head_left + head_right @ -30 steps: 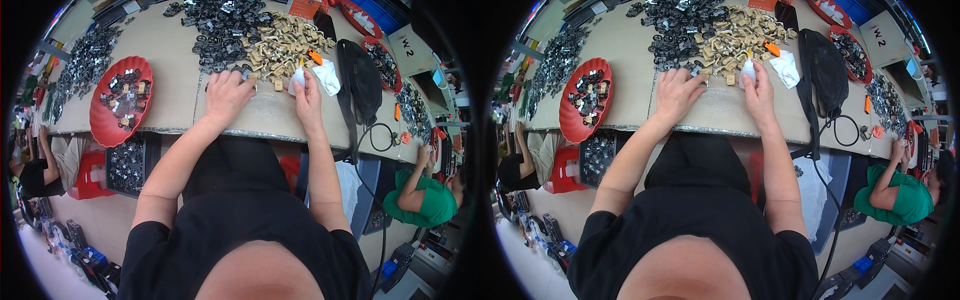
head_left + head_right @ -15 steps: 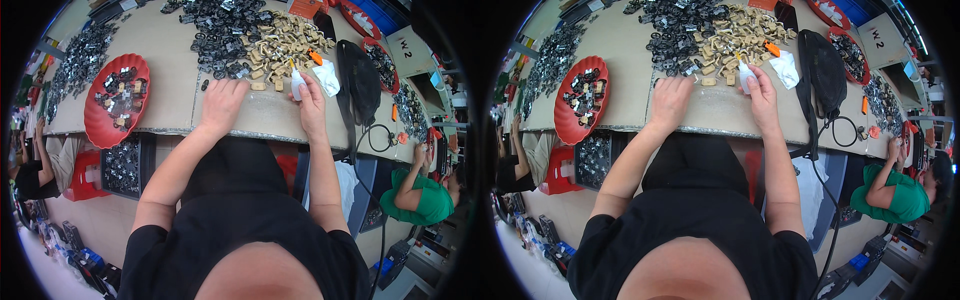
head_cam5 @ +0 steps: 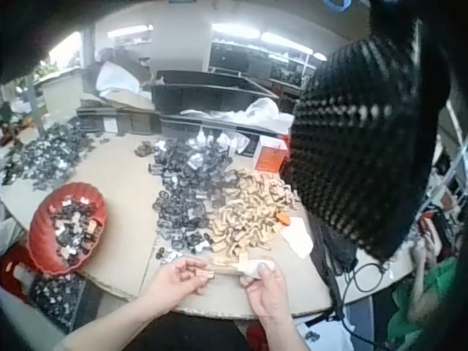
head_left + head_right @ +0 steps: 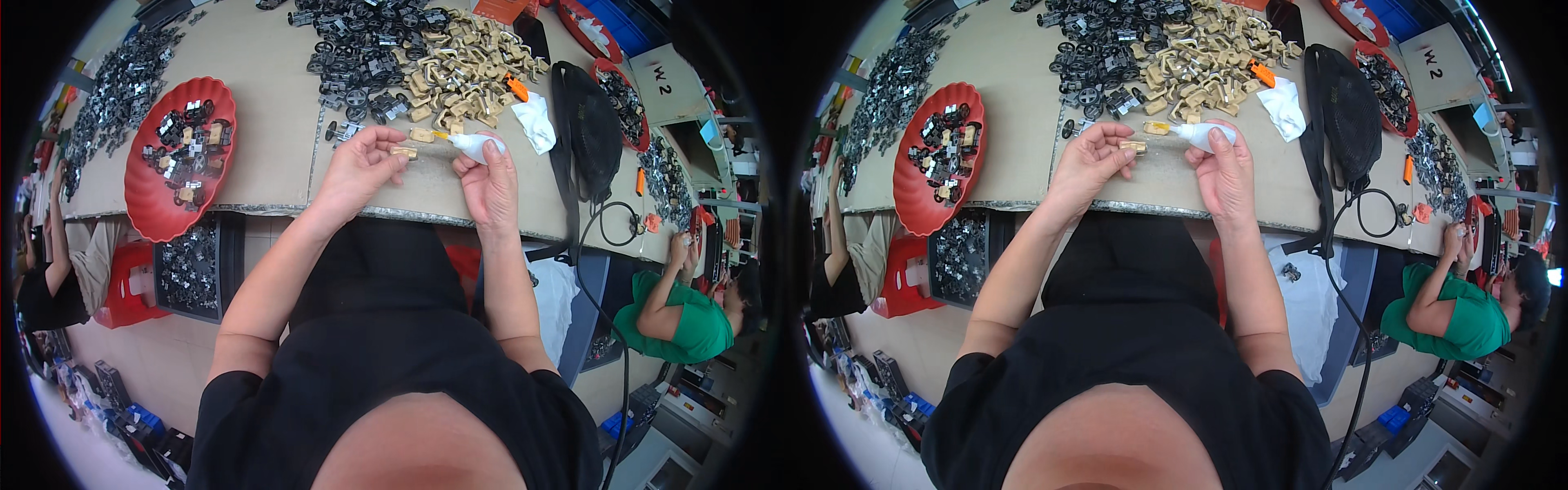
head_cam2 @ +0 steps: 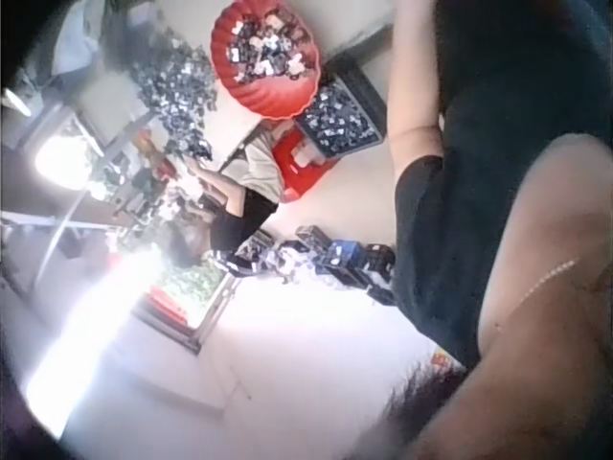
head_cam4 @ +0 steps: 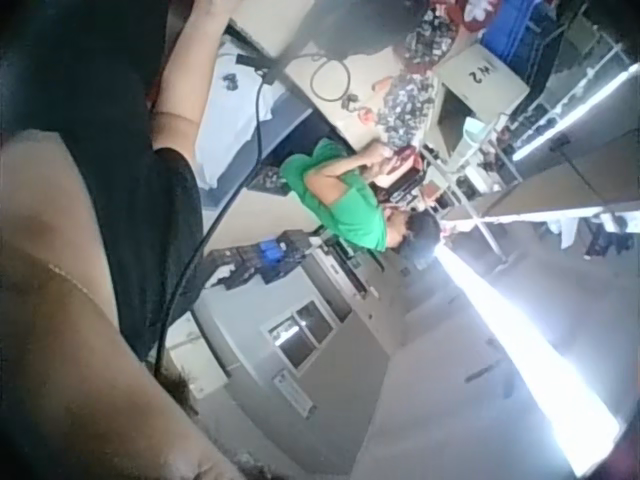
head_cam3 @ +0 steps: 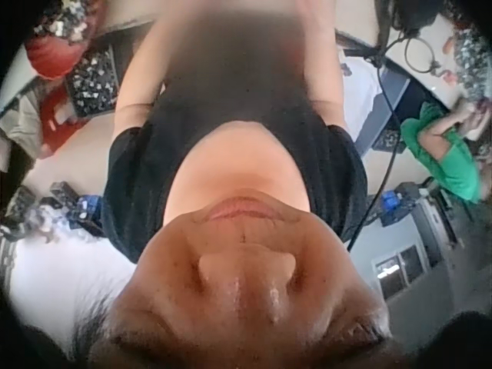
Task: Applying glue and assembling small plastic or rubber components at a workbench.
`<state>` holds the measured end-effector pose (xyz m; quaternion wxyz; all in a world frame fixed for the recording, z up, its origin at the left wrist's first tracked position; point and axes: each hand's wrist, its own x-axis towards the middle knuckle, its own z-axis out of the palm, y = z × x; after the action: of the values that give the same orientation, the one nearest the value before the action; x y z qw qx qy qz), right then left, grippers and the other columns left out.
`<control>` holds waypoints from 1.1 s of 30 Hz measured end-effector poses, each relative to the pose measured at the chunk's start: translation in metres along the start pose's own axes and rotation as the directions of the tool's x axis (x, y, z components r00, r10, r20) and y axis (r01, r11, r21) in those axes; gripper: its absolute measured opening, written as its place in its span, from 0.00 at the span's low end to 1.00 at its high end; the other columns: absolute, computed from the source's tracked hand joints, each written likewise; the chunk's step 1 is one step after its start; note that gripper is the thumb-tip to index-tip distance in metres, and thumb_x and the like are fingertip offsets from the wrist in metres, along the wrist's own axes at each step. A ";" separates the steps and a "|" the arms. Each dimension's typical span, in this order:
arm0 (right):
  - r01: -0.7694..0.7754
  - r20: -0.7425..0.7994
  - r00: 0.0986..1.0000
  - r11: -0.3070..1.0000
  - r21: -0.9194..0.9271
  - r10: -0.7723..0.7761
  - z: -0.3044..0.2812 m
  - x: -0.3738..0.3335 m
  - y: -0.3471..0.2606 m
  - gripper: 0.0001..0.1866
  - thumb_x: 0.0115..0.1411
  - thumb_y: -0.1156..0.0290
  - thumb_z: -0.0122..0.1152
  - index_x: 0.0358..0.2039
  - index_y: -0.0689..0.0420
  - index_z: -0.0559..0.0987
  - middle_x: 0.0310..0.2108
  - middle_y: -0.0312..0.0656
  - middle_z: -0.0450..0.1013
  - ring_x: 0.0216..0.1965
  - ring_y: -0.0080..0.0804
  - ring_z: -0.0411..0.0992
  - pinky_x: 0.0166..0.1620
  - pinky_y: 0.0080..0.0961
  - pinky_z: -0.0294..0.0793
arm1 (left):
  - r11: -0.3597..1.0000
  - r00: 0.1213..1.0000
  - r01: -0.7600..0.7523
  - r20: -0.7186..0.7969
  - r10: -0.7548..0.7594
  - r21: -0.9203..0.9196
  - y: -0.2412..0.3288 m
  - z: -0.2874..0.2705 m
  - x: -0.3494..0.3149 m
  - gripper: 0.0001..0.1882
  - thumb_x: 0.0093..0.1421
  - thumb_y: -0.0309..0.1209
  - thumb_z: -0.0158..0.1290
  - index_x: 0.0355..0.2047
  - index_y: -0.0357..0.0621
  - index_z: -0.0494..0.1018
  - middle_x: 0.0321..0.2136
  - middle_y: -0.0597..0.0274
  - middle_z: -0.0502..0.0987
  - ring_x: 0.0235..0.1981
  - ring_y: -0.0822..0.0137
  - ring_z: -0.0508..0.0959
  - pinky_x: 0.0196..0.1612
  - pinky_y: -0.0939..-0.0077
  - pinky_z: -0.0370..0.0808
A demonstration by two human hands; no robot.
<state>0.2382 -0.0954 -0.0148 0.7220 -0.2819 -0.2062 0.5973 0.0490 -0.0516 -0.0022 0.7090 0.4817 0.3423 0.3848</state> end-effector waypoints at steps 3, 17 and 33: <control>0.055 -0.046 0.997 0.996 -0.073 -0.058 0.003 -0.001 0.002 0.09 0.57 0.71 0.56 0.38 0.59 0.72 0.30 0.36 0.68 0.29 0.22 0.62 0.31 0.20 0.61 | 0.987 0.999 0.054 -0.008 -0.053 0.154 0.002 -0.002 0.004 0.15 0.55 0.22 0.52 0.43 0.33 0.69 0.31 0.63 0.73 0.28 0.79 0.72 0.35 0.87 0.70; 0.302 0.122 0.952 0.803 -0.514 -0.280 0.012 -0.017 0.016 0.13 0.59 0.69 0.54 0.41 0.61 0.67 0.34 0.39 0.69 0.34 0.20 0.67 0.37 0.17 0.67 | 0.991 0.999 -0.032 0.026 0.029 0.127 -0.013 -0.008 0.005 0.14 0.57 0.19 0.48 0.44 0.32 0.66 0.31 0.64 0.72 0.31 0.78 0.72 0.38 0.85 0.71; 0.334 0.186 0.941 0.694 -0.638 -0.281 0.012 -0.019 0.017 0.13 0.58 0.70 0.55 0.40 0.61 0.66 0.35 0.38 0.68 0.35 0.20 0.65 0.39 0.16 0.65 | 0.991 0.999 -0.051 0.026 0.048 0.122 -0.014 -0.007 0.004 0.13 0.56 0.18 0.46 0.43 0.32 0.67 0.31 0.64 0.72 0.31 0.79 0.73 0.37 0.86 0.71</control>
<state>0.2141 -0.1101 -0.0159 0.6565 -0.4579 -0.4747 0.3661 0.0475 -0.0483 -0.0177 0.6722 0.5372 0.3451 0.3747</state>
